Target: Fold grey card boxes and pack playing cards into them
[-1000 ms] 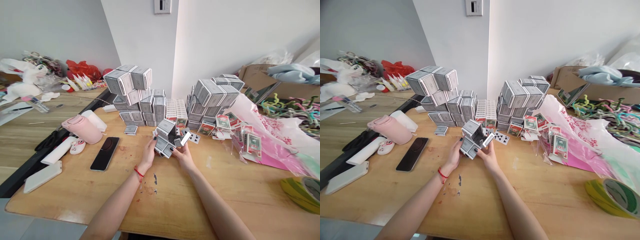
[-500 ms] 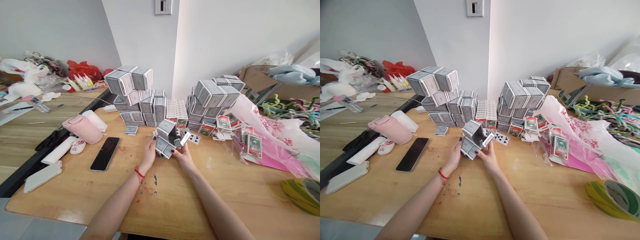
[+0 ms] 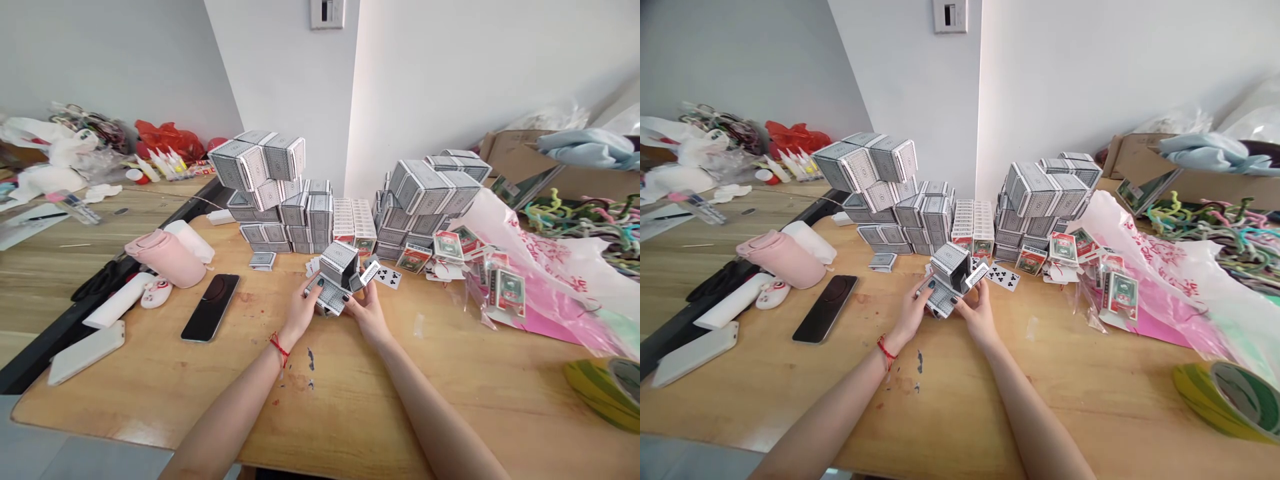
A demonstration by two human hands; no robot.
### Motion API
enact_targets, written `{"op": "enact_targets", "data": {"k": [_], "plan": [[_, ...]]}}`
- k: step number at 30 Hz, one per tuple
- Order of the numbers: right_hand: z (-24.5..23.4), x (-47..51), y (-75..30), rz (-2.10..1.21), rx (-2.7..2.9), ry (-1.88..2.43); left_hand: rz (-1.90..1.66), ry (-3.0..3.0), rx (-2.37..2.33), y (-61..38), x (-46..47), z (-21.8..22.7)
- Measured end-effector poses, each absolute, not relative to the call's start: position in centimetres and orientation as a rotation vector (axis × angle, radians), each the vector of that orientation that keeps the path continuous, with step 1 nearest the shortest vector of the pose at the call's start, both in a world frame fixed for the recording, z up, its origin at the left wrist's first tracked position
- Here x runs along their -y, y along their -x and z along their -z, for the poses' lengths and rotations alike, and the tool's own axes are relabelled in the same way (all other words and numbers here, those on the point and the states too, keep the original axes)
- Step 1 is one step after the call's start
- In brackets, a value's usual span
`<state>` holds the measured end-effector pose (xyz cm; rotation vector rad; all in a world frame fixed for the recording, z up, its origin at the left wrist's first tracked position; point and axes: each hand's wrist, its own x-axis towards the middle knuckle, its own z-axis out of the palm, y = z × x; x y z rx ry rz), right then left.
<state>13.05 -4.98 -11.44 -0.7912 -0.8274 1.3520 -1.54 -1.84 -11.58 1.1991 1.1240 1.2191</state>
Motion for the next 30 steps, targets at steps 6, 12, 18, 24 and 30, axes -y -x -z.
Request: {"op": "enact_targets", "data": {"k": [6,12,18,24,30], "plan": [[11.76,4.92,-13.13,-1.353,0.819,0.823,-1.210,-1.315,-1.162,1.28,2.22,11.25],[11.86,4.93,-13.30,-1.333,0.874,0.840,-1.223,-1.379,-1.171,1.21,2.15,11.44],[11.84,4.87,-13.37,-1.309,0.941,0.836,-1.225,-1.397,-1.195,1.20,2.15,11.42],[12.16,4.78,-13.13,-1.289,0.954,0.871,-1.242,-1.412,-1.193,1.02,2.35,11.14],[12.06,4.93,-13.15,-1.291,0.953,0.889,-1.279,-1.411,-1.218,0.93,2.20,11.49]]}}
